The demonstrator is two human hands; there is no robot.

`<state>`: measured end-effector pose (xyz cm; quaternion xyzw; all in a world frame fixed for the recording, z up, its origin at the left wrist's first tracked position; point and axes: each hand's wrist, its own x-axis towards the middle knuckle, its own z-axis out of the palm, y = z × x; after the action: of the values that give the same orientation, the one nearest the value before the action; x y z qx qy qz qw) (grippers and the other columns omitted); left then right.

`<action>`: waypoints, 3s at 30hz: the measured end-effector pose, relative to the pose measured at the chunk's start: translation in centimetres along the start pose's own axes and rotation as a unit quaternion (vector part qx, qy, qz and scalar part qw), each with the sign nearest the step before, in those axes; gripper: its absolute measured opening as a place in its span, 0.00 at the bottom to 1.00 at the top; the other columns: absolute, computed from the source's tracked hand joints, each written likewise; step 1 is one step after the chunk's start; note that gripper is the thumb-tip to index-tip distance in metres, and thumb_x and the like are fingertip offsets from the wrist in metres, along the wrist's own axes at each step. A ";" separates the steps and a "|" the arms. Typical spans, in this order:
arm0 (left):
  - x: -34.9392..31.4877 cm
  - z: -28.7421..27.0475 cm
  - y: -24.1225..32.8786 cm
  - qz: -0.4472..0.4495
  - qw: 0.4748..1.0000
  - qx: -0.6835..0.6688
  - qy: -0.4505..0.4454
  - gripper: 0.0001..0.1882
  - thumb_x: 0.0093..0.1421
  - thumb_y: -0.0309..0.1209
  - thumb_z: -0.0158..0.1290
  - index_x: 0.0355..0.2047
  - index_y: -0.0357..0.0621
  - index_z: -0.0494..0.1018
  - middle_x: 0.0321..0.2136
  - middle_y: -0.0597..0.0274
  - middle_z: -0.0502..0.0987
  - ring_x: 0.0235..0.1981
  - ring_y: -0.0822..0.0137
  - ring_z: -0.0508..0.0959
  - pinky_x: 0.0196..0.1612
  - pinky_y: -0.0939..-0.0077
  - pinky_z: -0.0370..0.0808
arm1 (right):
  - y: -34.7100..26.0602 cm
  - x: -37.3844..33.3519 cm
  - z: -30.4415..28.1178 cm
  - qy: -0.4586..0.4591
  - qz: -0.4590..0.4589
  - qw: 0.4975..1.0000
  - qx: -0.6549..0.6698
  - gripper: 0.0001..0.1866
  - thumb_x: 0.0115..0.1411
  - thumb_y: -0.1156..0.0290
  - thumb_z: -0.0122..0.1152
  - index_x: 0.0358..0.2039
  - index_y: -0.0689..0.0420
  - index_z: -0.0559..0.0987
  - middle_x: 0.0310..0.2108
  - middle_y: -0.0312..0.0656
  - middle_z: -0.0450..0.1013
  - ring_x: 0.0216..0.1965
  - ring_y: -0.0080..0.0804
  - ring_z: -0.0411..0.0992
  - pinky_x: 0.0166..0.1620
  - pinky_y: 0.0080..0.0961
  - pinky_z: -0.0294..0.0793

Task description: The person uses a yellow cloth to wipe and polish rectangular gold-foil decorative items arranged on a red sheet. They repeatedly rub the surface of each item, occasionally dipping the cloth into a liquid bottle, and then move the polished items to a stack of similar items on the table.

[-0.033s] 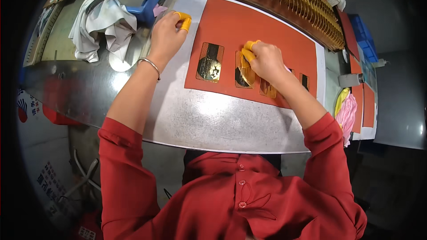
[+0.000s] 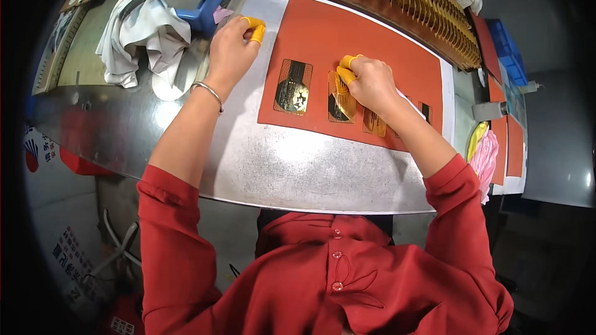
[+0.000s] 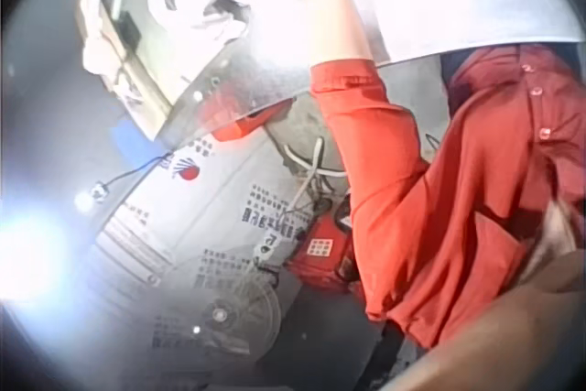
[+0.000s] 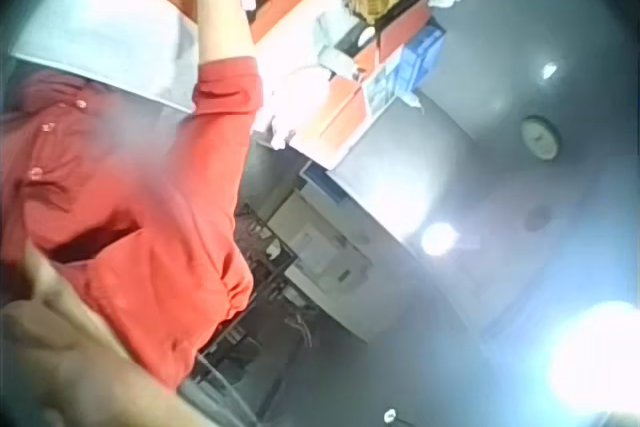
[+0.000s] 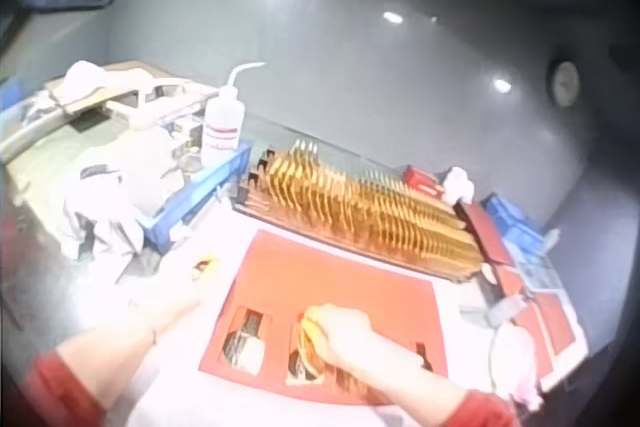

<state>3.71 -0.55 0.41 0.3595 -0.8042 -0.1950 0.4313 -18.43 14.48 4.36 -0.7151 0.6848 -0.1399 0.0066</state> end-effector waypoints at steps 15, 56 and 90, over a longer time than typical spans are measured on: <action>-0.1 -0.5 0.5 -0.020 1.000 0.001 -0.005 0.06 0.50 0.27 0.52 0.28 0.38 0.74 0.28 0.56 0.74 0.27 0.58 0.75 0.32 0.68 0.71 | -0.1 0.7 -0.5 -0.007 -0.014 1.000 0.002 0.05 0.51 0.72 0.57 0.27 0.59 0.78 0.23 0.47 0.73 0.25 0.43 0.73 0.30 0.35 0.72; 0.1 -0.2 0.2 -0.022 1.000 0.006 -0.002 0.05 0.48 0.25 0.51 0.26 0.37 0.73 0.27 0.55 0.74 0.27 0.55 0.75 0.32 0.66 0.71 | 0.0 -0.2 -0.8 -0.040 0.002 0.998 0.053 0.05 0.48 0.73 0.55 0.25 0.59 0.77 0.23 0.48 0.73 0.26 0.46 0.72 0.31 0.39 0.72; 0.2 -0.5 -0.4 -0.034 0.999 -0.007 -0.015 0.09 0.48 0.25 0.50 0.30 0.38 0.75 0.27 0.54 0.75 0.28 0.58 0.75 0.33 0.68 0.71 | -2.2 -5.1 -1.1 -0.050 -0.117 0.991 0.027 0.04 0.51 0.71 0.58 0.26 0.58 0.77 0.20 0.44 0.71 0.20 0.41 0.71 0.23 0.34 0.69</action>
<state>4.27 -0.96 0.53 0.3812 -0.7963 -0.2203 0.4148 -16.65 19.86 4.85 -0.7961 0.5911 -0.1219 0.0433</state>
